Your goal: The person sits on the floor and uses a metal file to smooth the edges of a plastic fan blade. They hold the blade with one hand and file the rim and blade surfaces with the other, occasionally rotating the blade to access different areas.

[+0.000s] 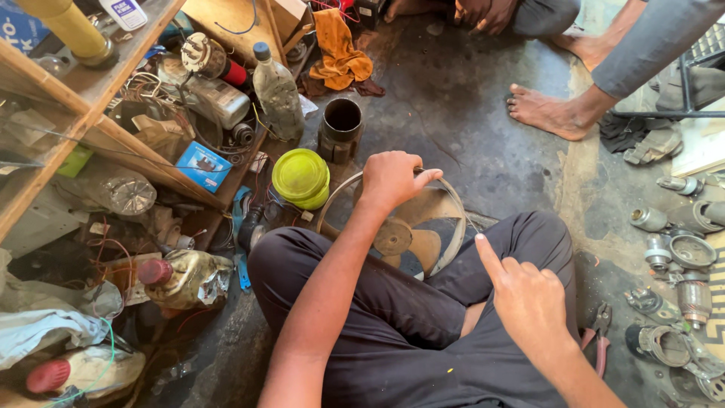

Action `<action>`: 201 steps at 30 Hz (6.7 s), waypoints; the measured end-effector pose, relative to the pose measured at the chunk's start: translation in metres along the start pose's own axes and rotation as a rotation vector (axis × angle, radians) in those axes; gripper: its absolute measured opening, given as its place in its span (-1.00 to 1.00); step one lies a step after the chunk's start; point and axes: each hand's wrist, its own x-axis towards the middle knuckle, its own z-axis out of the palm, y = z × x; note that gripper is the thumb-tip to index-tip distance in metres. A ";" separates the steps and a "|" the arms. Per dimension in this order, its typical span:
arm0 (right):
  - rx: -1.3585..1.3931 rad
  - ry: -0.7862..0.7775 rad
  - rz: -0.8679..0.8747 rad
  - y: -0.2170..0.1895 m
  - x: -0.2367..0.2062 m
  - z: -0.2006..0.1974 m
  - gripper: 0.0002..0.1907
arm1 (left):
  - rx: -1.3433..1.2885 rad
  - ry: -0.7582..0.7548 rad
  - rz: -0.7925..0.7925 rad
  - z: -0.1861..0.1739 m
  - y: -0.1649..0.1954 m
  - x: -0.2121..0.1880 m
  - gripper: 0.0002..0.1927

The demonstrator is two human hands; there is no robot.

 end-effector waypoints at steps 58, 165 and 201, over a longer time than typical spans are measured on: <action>0.156 0.055 0.083 -0.033 0.027 0.024 -0.39 | -0.036 0.087 0.105 -0.011 0.007 -0.015 -0.51; 0.220 -0.070 0.141 -0.016 0.005 0.005 -0.27 | -0.068 0.090 0.060 -0.012 0.012 -0.011 -0.53; 0.168 -0.163 0.109 -0.013 0.013 -0.004 -0.26 | -0.076 0.124 0.055 -0.003 0.003 -0.007 -0.49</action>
